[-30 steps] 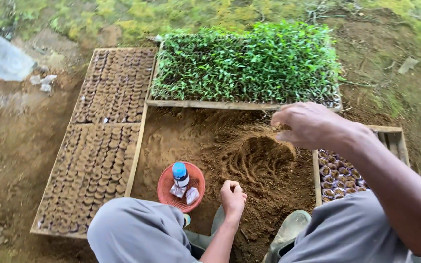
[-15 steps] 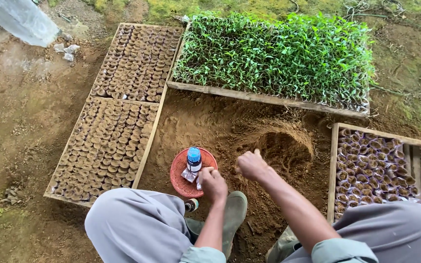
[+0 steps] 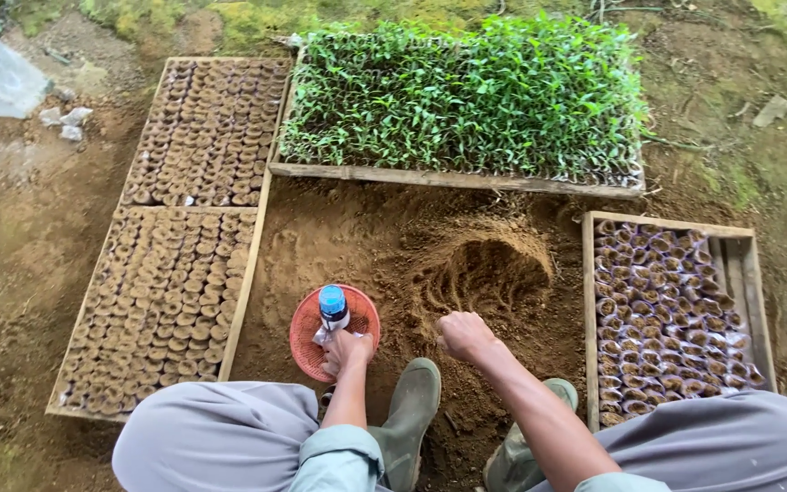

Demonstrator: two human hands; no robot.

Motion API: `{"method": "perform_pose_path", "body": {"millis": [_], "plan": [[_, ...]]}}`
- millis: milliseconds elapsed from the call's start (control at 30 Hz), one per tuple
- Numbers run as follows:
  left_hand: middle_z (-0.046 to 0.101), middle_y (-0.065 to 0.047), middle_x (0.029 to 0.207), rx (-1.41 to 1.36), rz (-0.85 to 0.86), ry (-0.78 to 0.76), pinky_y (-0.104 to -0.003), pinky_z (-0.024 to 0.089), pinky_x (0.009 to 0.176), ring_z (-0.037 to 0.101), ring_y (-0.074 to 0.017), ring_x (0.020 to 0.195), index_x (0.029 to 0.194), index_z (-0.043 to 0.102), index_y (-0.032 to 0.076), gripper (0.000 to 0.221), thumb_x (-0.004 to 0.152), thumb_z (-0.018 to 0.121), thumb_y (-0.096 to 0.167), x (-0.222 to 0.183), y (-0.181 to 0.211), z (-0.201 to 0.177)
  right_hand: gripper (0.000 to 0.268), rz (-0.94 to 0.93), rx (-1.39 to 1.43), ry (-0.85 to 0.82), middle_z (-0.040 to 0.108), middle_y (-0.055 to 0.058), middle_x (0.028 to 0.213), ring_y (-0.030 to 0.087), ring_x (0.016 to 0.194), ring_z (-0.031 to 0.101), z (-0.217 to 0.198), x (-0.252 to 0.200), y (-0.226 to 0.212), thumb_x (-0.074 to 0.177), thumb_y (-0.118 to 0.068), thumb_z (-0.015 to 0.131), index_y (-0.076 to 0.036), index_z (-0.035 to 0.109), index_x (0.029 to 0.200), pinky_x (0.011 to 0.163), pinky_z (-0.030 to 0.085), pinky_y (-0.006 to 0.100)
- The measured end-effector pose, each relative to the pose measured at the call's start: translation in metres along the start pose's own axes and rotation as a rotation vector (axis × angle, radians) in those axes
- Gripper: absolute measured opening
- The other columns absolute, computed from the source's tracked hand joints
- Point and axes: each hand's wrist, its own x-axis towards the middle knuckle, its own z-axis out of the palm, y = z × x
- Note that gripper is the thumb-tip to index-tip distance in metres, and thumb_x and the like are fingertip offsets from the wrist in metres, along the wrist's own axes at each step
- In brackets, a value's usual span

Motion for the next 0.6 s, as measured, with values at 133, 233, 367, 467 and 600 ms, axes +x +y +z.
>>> {"method": "perform_pose_path", "body": {"millis": [133,233,367,467,600], "plan": [[0.051,-0.02,0.147,0.049,-0.017,-0.023,-0.051,0.034,0.115,0.056,-0.038,0.134,0.144,0.049,0.015,0.061,0.088,0.063,0.035,-0.037,0.022,-0.021,0.03,0.043,0.092,-0.001,0.075,0.021,0.089,0.042,0.094,0.075,-0.005,-0.018,0.01,0.09,-0.036,0.068,-0.006,0.074,0.089,0.081,0.06,0.054],[0.053,-0.022,0.143,-0.011,-0.012,0.033,-0.052,0.035,0.112,0.058,-0.0406,0.131,0.141,0.049,0.015,0.06,0.086,0.065,0.034,-0.043,0.026,-0.023,0.031,0.078,0.143,0.015,0.075,0.022,0.092,0.043,0.096,0.074,-0.004,-0.024,0.021,0.09,-0.037,0.068,-0.006,0.074,0.092,0.083,0.06,0.055],[0.052,-0.02,0.141,-0.103,-0.032,0.077,-0.05,0.036,0.112,0.058,-0.0394,0.131,0.143,0.046,0.018,0.056,0.091,0.059,0.033,-0.049,0.022,-0.028,0.024,0.158,0.205,0.004,0.077,0.018,0.095,0.04,0.099,0.075,0.005,-0.026,0.025,0.09,-0.036,0.07,-0.014,0.076,0.096,0.086,0.061,0.051],[0.055,-0.018,0.143,-0.103,-0.045,0.035,-0.049,0.036,0.113,0.056,-0.0377,0.133,0.145,0.049,0.017,0.059,0.09,0.061,0.037,-0.037,0.015,-0.018,0.023,0.197,0.245,0.019,0.078,0.016,0.097,0.039,0.101,0.075,0.008,-0.03,0.029,0.089,-0.038,0.07,-0.018,0.078,0.097,0.088,0.06,0.05],[0.061,-0.014,0.141,-0.045,-0.071,0.009,-0.049,0.039,0.11,0.056,-0.0367,0.132,0.141,0.058,0.015,0.07,0.084,0.074,0.052,-0.003,0.008,0.006,0.022,0.224,0.307,0.058,0.078,0.015,0.096,0.039,0.1,0.075,0.044,-0.014,0.051,0.086,-0.041,0.072,-0.021,0.078,0.093,0.088,0.061,0.051]]}}
